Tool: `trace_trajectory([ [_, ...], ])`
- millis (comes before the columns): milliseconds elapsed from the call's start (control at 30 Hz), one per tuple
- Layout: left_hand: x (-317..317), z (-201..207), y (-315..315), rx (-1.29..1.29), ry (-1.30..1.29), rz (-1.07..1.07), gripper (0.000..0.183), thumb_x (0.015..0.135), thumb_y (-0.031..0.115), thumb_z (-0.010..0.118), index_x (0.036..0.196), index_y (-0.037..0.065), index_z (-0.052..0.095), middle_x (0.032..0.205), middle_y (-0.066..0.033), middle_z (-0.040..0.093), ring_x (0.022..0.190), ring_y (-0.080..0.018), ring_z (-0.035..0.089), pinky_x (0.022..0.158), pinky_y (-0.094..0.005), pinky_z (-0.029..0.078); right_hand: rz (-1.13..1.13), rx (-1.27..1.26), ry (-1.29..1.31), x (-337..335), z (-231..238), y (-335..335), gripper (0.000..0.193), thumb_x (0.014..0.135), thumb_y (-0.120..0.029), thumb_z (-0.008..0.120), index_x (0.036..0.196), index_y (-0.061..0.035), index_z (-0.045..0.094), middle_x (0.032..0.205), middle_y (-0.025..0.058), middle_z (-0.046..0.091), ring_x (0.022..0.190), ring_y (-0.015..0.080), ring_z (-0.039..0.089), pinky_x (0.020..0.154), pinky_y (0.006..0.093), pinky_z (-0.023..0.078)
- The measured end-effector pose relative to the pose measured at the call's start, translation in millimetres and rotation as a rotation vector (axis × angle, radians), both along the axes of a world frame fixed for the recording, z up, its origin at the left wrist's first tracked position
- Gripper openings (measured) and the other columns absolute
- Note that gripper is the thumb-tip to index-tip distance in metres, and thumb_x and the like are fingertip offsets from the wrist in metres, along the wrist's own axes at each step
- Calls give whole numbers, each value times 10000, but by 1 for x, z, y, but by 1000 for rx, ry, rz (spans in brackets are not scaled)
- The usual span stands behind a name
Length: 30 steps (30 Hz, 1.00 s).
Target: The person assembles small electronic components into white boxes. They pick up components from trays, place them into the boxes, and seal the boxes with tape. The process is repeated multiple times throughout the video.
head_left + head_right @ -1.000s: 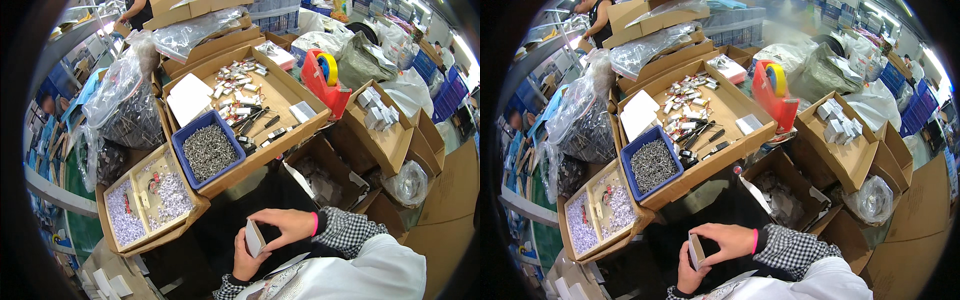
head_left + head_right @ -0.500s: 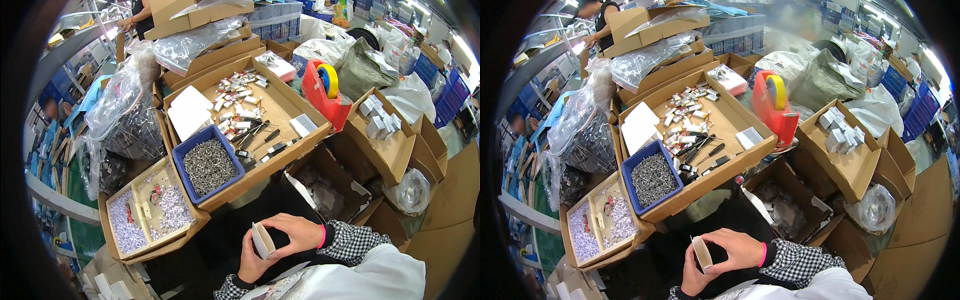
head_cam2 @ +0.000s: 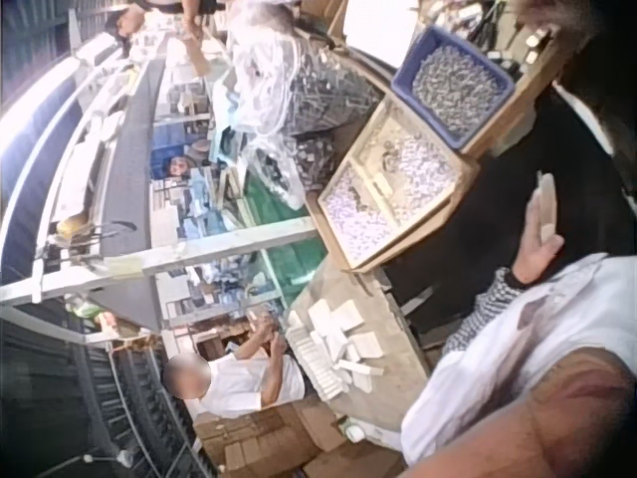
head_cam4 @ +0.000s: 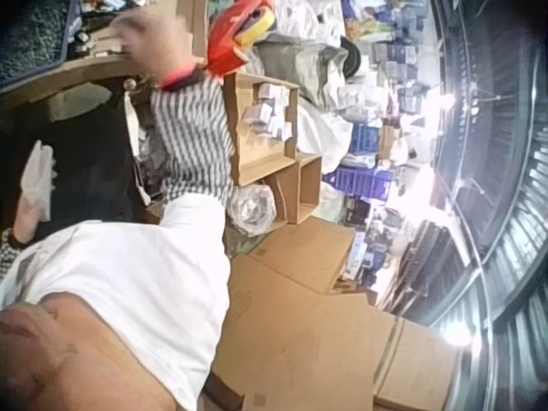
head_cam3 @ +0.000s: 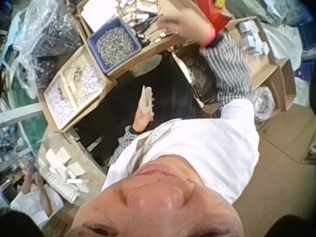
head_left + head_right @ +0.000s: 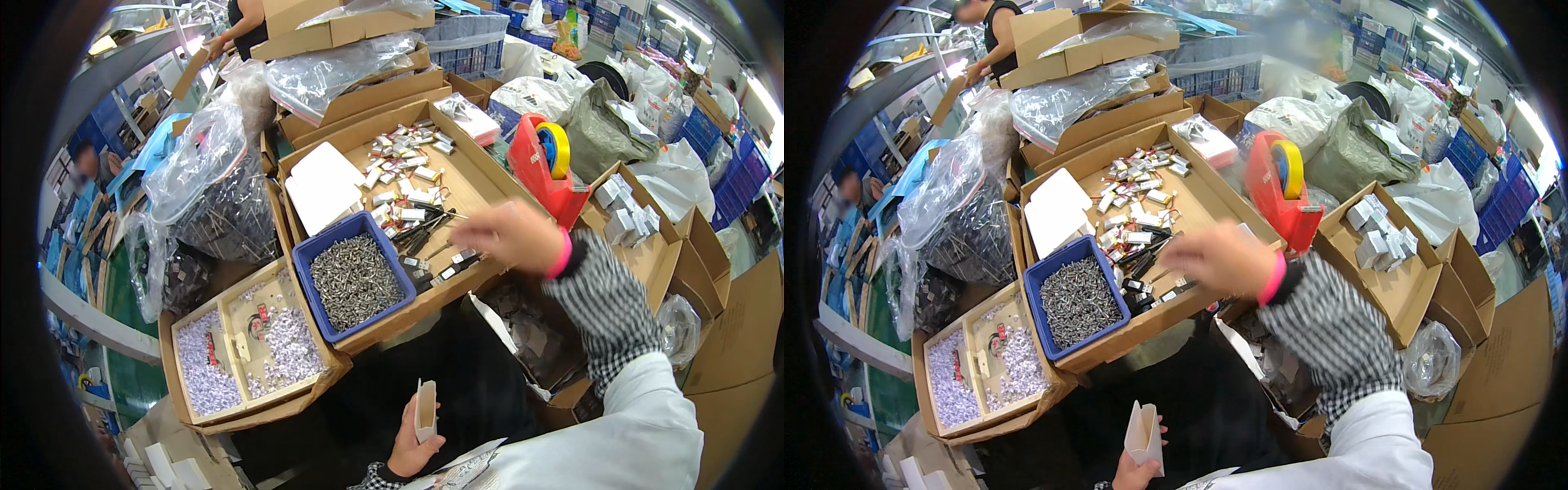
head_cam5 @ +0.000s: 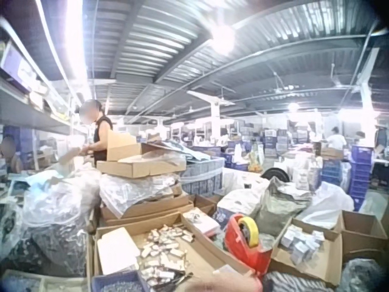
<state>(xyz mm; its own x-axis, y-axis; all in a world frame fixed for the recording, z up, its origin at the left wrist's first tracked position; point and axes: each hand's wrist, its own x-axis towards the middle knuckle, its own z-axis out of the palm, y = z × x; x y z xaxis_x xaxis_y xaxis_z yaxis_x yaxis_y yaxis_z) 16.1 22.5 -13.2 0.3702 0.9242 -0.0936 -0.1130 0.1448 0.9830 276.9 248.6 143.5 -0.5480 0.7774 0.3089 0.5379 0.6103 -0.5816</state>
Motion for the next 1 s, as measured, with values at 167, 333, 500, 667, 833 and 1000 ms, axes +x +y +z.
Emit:
trace_trajectory([
  [167, -6, -8, -4, -246, -225, 14, 1037, 715, 656, 650, 1400, -18, 259, 1341, -140, 404, 1186, -238, 460, 937, -375, 427, -184, 29, -354, -16, -3, 107, 223, 838, -258, 586, 962, -104, 689, 893, 114, 683, 849, 277, 647, 774, 377, 504],
  [333, -11, -8, -5, -327, -342, 32, 1105, 664, 753, 594, 1373, -41, 303, 1309, -159, 445, 1155, -256, 493, 912, -375, 448, -146, -166, -527, -37, -23, 142, 309, 837, -317, 607, 1033, -90, 679, 866, 109, 687, 815, 287, 651, 754, 357, 501],
  [500, -16, -12, -2, -337, -316, 17, 1096, 682, 756, 577, 1369, -53, 303, 1304, -170, 452, 1151, -261, 498, 905, -374, 452, -183, -75, -504, -32, -21, 136, 329, 826, -334, 625, 1044, -92, 671, 1013, 128, 662, 946, 277, 625, 820, 382, 479],
  [667, -16, -12, 2, -347, -316, 10, 1085, 690, 751, 577, 1359, -60, 312, 1271, -169, 476, 1129, -258, 516, 896, -369, 459, -103, -121, -944, 5, 7, 114, 216, 754, -158, 664, 967, -138, 696, 911, 72, 690, 891, 261, 650, 765, 389, 509],
  [833, -13, -8, 7, -364, -325, 1, 1092, 680, 759, 576, 1353, -61, 317, 1250, -167, 489, 1117, -259, 526, 886, -368, 470, -121, -69, -1240, 16, 4, 79, 206, 817, -169, 573, 981, -147, 696, 926, 78, 684, 916, 284, 643, 779, 395, 515],
  [1000, -13, -4, 8, -362, -333, 24, 1109, 657, 783, 569, 1352, -45, 323, 1234, -163, 497, 1103, -257, 535, 877, -367, 477, -87, -14, -1141, 27, 0, 68, 230, 804, -158, 574, 1005, -152, 685, 917, 68, 674, 903, 269, 639, 779, 379, 509],
])
